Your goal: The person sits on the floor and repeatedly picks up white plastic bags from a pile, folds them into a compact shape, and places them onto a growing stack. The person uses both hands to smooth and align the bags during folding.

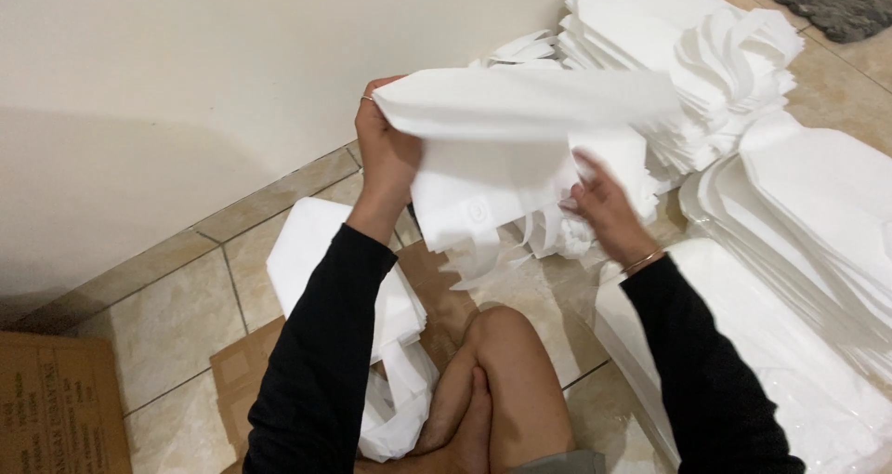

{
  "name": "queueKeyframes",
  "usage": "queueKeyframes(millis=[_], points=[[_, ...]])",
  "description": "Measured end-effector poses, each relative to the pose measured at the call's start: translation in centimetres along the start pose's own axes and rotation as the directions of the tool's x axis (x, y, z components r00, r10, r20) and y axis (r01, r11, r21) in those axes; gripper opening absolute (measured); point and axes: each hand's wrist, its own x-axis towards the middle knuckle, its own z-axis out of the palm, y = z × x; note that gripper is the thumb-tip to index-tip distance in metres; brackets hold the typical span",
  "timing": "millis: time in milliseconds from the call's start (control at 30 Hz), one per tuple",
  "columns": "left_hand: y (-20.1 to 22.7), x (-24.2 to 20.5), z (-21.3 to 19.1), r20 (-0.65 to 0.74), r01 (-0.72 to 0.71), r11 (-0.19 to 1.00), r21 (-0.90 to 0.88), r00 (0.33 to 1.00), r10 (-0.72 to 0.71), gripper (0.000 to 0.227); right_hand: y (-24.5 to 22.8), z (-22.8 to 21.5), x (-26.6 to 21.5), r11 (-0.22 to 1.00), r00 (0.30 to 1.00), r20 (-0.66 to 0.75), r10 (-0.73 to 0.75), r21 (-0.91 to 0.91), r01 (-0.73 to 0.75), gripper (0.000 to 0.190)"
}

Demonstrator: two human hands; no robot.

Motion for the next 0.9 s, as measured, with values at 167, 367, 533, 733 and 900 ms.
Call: queueKeyframes(millis=[167, 367, 533, 733, 900], points=[[-2.8, -0.1, -5.7, -0.132, 0.304, 0.950, -0.067, 0.941, -0.310, 0.026, -0.8, 8.6, -2.8, 0.815, 0.963, 0.209, 0.169, 0.519, -0.256, 0.035], [-3.9, -3.3, -12.4, -0.294, 0.442, 0.897, -0.014, 0.856, -0.426, 0.030, 1.9, 13.5, -3.3, 0.704, 0.891, 0.404, 0.209, 0.569, -0.424, 0.060], [-4.9, -6.8, -17.9, -0.380, 0.439, 0.893, 0.099, 0.846, -0.374, 0.027, 0.2, 18.8, -4.8, 0.810, 0.851, 0.348, 0.393, 0.307, -0.500, 0.016], [-12.8, -13.5, -25.3, -0.428, 0.594, 0.775, 0.217, 0.771, -0.471, 0.031, 4.7, 22.1, -7.3, 0.802, 0.792, 0.314, 0.523, 0.135, -0.582, 0.016], [-19.8, -19.0, -30.0, -0.420, 0.725, 0.654, 0.216, 0.673, -0.609, 0.025, 7.7, 23.6, -9.3, 0.725, 0.687, 0.299, 0.663, -0.027, -0.688, 0.036]])
